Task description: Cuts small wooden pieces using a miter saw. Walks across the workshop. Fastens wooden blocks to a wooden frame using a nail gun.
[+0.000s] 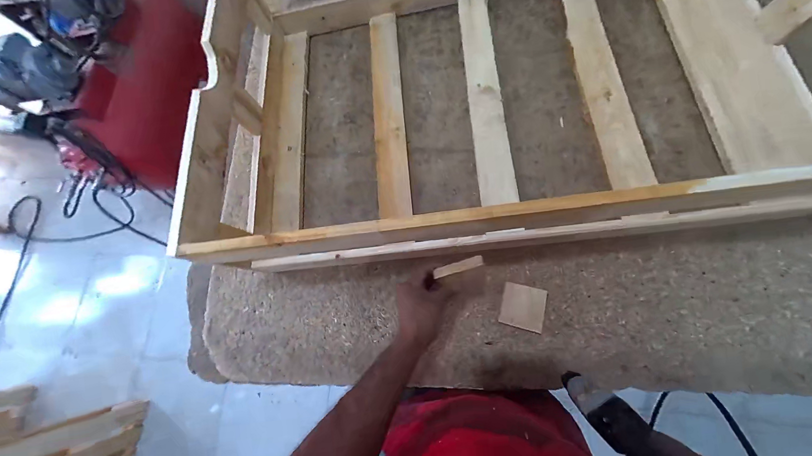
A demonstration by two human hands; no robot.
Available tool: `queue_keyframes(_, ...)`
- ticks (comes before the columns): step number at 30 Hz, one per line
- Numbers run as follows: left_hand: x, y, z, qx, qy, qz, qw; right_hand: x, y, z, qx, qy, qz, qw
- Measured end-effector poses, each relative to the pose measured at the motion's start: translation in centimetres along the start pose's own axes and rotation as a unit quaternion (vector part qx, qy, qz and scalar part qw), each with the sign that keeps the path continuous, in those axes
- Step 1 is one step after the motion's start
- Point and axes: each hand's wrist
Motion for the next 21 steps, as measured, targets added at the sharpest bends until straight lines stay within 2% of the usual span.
queue_keyframes(4, 2.6, -2.3, -9.0, 0.039, 0.016, 0.168, 0.985, 2.6, -7.4, 5.8, -0.013, 0.011, 0.062, 0.998)
queue_keyframes(5, 3.4, -3.0, -10.4, 0.055, 0.028, 0.178, 0.982, 3.4, -9.0, 7.2, -0.021, 0.015, 0.063, 0.998)
queue_keyframes(7, 4.4, -3.7, -12.4, 0.086, 0.048, 0.147, 0.984, 5.0, -11.6, 9.7, -0.042, 0.021, 0.061, 0.997)
queue_keyframes(9, 5.0, -3.7, -13.4, 0.125, 0.057, 0.1, 0.986, 6.2, -14.0, 11.4, -0.059, 0.011, 0.063, 0.996)
queue_keyframes(12, 6.0, -3.5, -14.2, 0.202, 0.018, 0.092, 0.975, 7.7, -15.6, 13.4, -0.086, -0.016, 0.072, 0.994)
queue_keyframes(16, 7.9, -3.4, -15.4, 0.338, -0.081, 0.151, 0.925, 9.5, -15.9, 14.9, -0.115, -0.03, 0.058, 0.991)
queue_keyframes(21, 7.8, -3.3, -15.5, 0.368, -0.079, 0.227, 0.898, 9.7, -18.4, 15.1, -0.178, -0.008, -0.005, 0.984)
Point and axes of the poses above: each hand's wrist, its own x-axis towards the middle knuckle, its own z-axis out of the palm, y = z × x, and after that the axes turned 8 degrees about -y, right-handed
